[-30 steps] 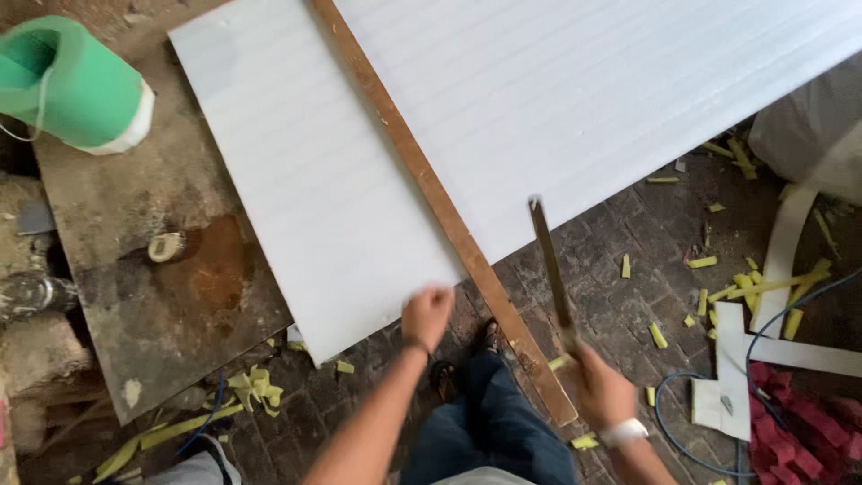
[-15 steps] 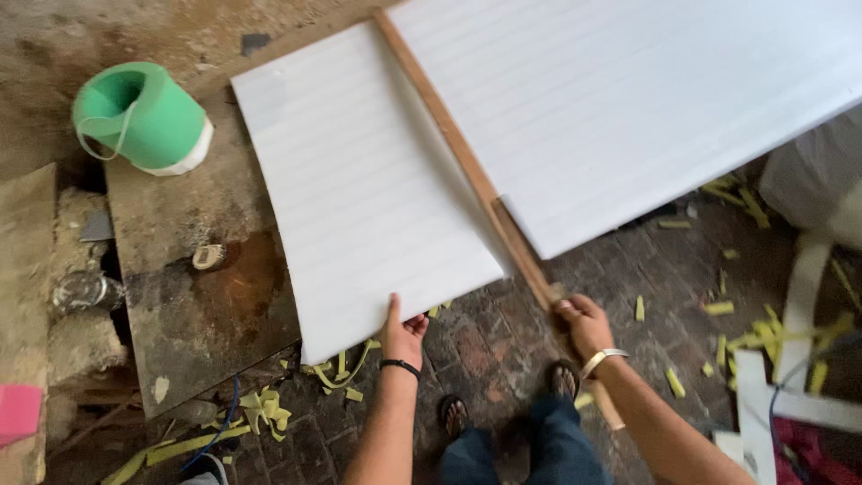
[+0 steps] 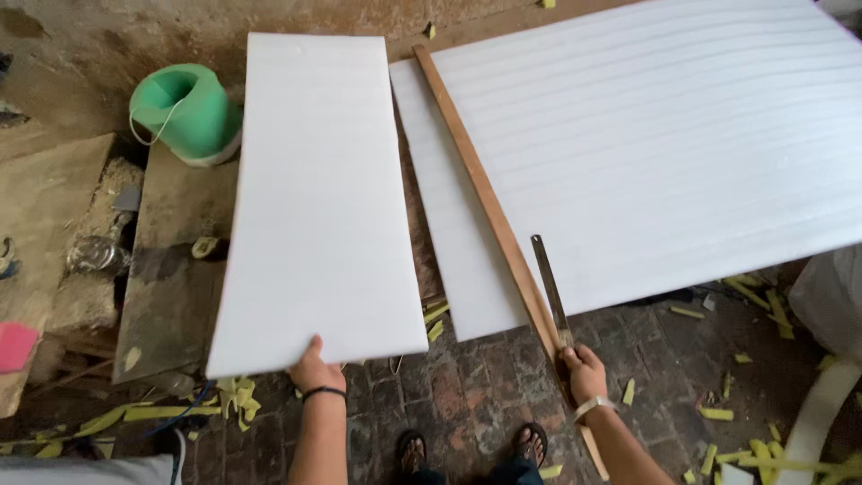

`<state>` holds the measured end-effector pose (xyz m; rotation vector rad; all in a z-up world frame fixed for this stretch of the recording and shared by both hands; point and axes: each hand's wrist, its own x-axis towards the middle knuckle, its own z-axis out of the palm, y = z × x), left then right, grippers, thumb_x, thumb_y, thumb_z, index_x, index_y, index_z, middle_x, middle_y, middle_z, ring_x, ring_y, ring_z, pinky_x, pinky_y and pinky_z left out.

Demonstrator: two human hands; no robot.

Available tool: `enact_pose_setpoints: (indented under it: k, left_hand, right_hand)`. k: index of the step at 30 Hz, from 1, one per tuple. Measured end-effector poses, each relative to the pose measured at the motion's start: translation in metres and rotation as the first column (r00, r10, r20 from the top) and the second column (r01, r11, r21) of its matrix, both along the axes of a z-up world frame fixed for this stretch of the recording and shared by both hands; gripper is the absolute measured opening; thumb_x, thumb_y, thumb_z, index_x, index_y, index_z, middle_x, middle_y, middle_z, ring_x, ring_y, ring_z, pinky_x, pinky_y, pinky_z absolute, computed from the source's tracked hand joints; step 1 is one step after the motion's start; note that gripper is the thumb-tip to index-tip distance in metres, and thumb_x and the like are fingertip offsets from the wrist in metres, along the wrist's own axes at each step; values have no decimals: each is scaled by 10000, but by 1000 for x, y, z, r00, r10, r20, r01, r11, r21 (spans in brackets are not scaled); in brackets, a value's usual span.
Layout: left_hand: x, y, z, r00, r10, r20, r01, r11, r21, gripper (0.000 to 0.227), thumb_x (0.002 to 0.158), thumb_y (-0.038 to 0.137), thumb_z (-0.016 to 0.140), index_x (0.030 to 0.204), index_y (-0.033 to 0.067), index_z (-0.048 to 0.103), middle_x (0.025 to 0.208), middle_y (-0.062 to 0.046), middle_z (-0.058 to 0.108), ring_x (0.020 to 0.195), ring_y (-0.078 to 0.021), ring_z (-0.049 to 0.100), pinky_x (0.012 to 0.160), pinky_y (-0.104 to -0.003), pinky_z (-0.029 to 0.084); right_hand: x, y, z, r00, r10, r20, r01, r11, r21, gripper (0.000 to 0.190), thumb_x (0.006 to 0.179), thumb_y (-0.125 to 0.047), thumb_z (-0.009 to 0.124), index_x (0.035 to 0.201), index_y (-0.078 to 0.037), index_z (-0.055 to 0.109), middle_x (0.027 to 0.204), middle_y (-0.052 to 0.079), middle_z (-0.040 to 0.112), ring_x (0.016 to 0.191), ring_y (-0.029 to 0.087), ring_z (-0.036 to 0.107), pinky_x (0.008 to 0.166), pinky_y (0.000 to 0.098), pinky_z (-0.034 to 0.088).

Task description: The person measures and marks a large white foam sheet using a tape measure and a metal straightedge, then cuts the sheet into multiple strips using a long knife guided by a wooden straightedge. The cut pieces are stacked on the workbench.

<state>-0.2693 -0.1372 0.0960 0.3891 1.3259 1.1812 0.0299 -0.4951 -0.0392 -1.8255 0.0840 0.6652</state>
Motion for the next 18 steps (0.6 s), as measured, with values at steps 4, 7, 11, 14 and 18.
enact_pose_setpoints:
  k: [4,7,11,14,18]
  left_hand:
    - [12,-16,-51,994,3,111,6,997,-74,522,1012,149,586,1478,40,378,1512,-204,522,1394,-338,528,1175,-504,446]
    - [39,-30,-58,990,25,139,10,969,-245,561,1031,301,563,1500,45,391,1511,-195,504,1382,-380,501,1129,-553,469]
    - [64,-73,-44,862,60,-503,-299,862,-409,565,1084,318,587,1480,-18,363,1495,-248,483,1356,-380,517,1117,-533,442]
    - [94,-86,-41,459,-94,-883,96,994,-56,580,928,160,725,1409,13,436,1407,-258,477,1161,-365,591,993,-465,566]
    - [174,-61,-67,583,-198,-788,534,824,187,413,919,111,675,1314,92,558,1289,-105,613,1053,-234,639,819,-409,613]
  right_hand:
    - [14,-19,21,990,31,136,-24,998,-54,259,1000,-249,642,957,2,689,775,64,637,711,154,539,666,341,452]
    - [33,-23,35,999,4,33,-2,999,-50,251,1003,-259,609,1026,-23,691,788,60,648,703,182,548,652,366,451]
    - [44,-28,26,998,-29,57,30,1000,-3,262,1002,-246,614,1021,8,675,846,48,691,775,138,583,704,318,467]
    - [59,-24,12,996,-82,-22,82,997,9,282,1026,-247,609,1011,24,686,838,91,662,763,175,561,692,349,467]
    - [75,-27,8,996,-73,49,73,997,8,288,1085,-245,626,1024,36,619,851,126,574,765,208,497,686,381,451]
